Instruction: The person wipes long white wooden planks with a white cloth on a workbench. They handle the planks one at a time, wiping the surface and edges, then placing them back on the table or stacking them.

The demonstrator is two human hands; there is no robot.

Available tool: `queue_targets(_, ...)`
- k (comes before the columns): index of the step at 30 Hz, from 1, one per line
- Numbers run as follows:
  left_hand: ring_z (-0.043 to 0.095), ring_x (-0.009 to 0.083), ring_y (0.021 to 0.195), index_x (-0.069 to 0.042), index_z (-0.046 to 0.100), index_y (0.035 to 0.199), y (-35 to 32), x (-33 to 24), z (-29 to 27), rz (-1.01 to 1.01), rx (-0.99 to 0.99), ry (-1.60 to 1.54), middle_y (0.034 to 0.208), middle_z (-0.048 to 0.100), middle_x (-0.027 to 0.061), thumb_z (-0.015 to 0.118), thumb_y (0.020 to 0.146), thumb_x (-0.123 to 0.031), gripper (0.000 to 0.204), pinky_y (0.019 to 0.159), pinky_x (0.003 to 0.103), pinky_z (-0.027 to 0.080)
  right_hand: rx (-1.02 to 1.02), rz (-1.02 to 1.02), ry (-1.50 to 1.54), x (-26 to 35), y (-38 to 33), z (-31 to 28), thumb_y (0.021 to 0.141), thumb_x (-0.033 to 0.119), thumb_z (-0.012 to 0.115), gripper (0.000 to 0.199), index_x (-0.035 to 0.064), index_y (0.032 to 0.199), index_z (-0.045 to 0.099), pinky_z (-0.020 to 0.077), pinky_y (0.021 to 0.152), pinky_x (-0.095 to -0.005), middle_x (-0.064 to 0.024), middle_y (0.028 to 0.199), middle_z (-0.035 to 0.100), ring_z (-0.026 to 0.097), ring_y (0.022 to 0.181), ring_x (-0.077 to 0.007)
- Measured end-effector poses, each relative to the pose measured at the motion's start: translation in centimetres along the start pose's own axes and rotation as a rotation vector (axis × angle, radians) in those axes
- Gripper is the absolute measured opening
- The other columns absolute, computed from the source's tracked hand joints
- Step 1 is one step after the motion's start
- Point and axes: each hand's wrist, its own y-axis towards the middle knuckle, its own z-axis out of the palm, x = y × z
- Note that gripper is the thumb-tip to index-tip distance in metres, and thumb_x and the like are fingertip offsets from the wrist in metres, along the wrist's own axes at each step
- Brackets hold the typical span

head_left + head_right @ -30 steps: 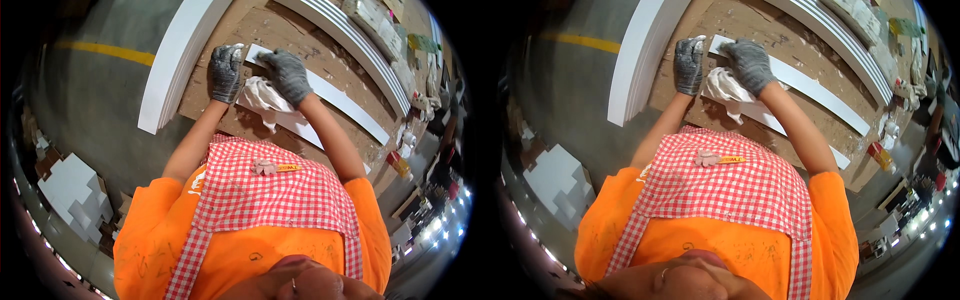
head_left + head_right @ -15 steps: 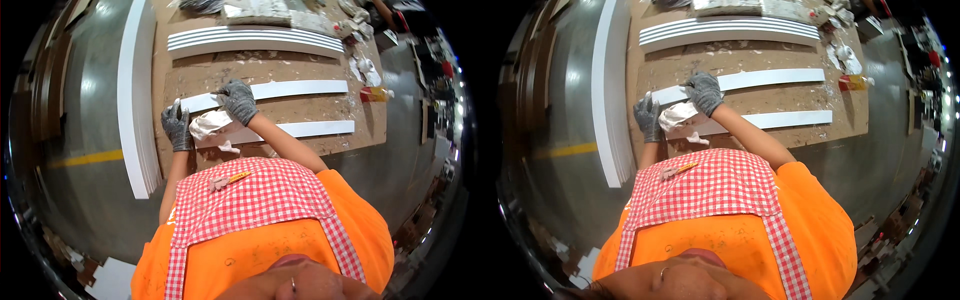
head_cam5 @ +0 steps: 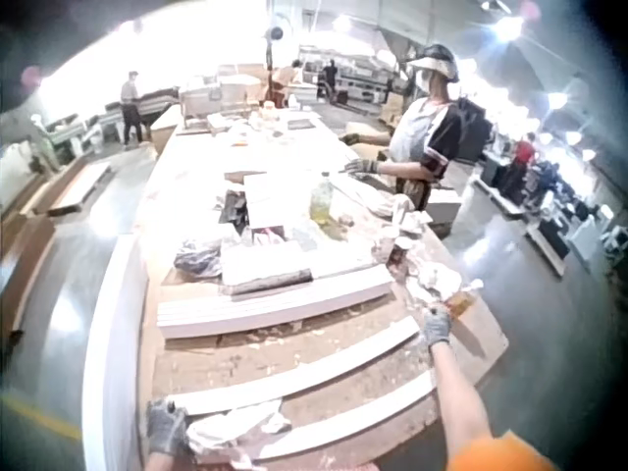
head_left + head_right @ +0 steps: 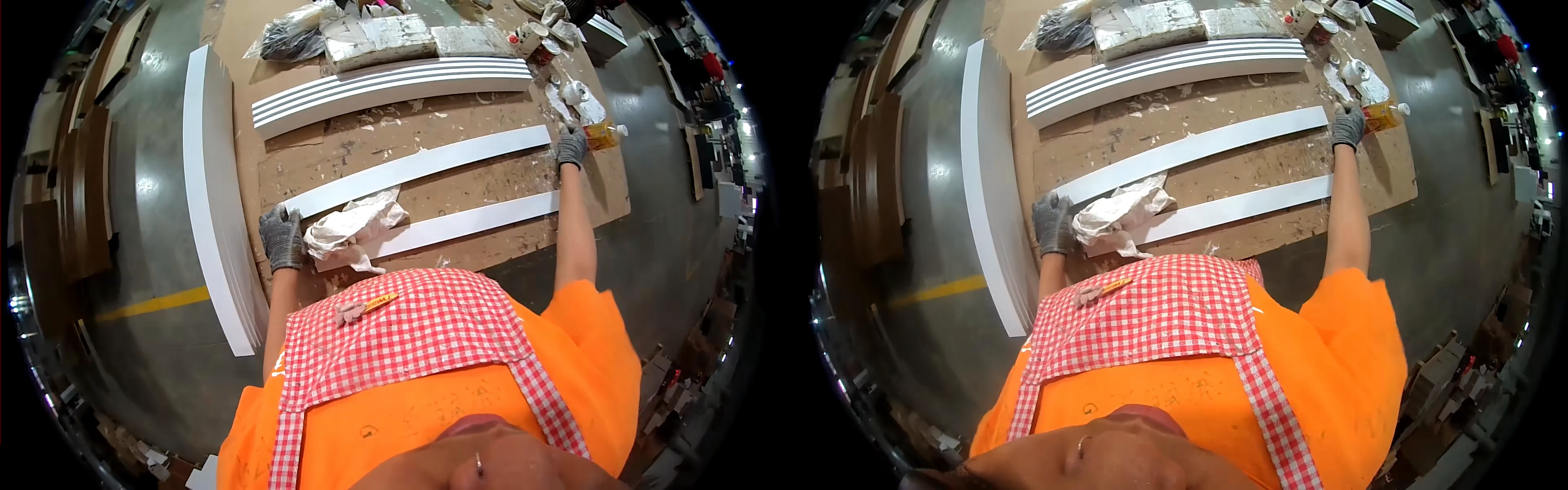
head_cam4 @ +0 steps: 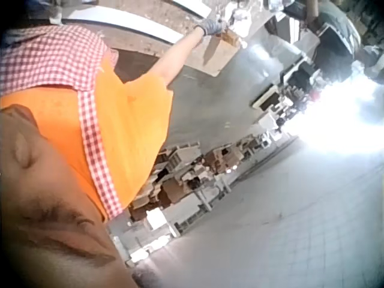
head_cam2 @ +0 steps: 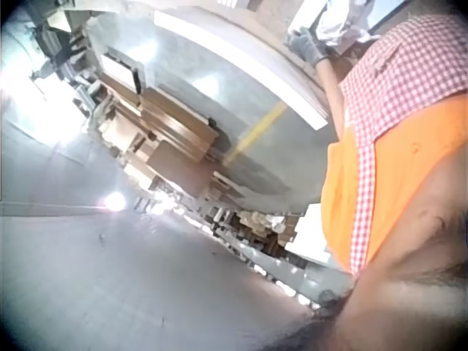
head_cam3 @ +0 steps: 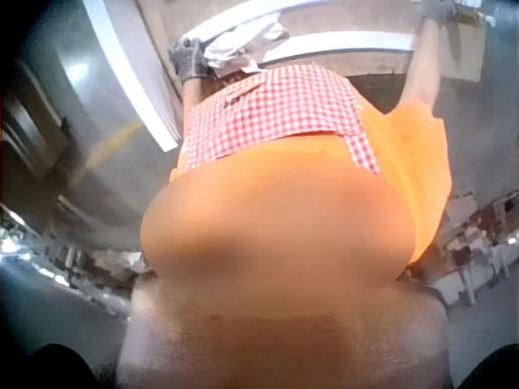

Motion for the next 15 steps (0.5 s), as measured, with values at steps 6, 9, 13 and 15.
queue_targets(6,0.054,0.0393,0.091,0.001,0.064,0.086,2.1,2.8,3.1,0.047,0.071,0.001,0.087,0.061,0.0232,0.059,0.081,-0.034,0.035,0.083,0.046,0.042,0.233,0.114,-0.264,-0.1,0.8,4.4,0.077,0.044,0.059,0.044,0.0113,0.106,0.066,0.0443,0.089,-0.0436,-0.0189,0.110,0.062,0.057,0.104,-0.0385)
queue_targets(9,0.056,0.0351,0.083,0.002,0.061,0.077,2.0,0.4,0.9,-0.080,0.010,-0.286,0.082,0.060,0.0232,0.058,0.082,-0.030,0.033,0.075,0.040,0.045,0.230,0.139,-0.233,1.5,0.5,3.5,0.077,0.042,0.060,0.044,0.0078,0.104,0.066,0.0448,0.088,-0.0423,-0.0218,0.106,0.063,0.058,0.103,-0.0375)
queue_targets(13,0.054,0.0216,0.072,0.001,0.056,0.079,2.8,-1.3,0.7,-0.230,-0.178,-0.859,0.074,0.057,0.0103,0.053,0.087,-0.021,0.023,0.068,0.032,0.045,-0.015,0.068,0.384,-2.4,1.7,3.4,0.084,0.024,0.061,0.027,-0.0020,0.091,0.063,0.0444,0.061,-0.0298,-0.0056,0.074,0.061,0.054,0.066,-0.0148)
queue_targets(15,0.055,0.0178,0.073,-0.002,0.056,0.084,2.3,-1.5,0.7,-0.302,-0.286,-1.212,0.076,0.056,0.0065,0.053,0.088,-0.019,0.018,0.070,0.030,0.046,0.026,0.163,0.535,-1.2,1.1,4.4,0.084,0.026,0.060,0.031,-0.0040,0.091,0.064,0.0451,0.067,-0.0324,-0.0104,0.075,0.064,0.057,0.068,-0.0210)
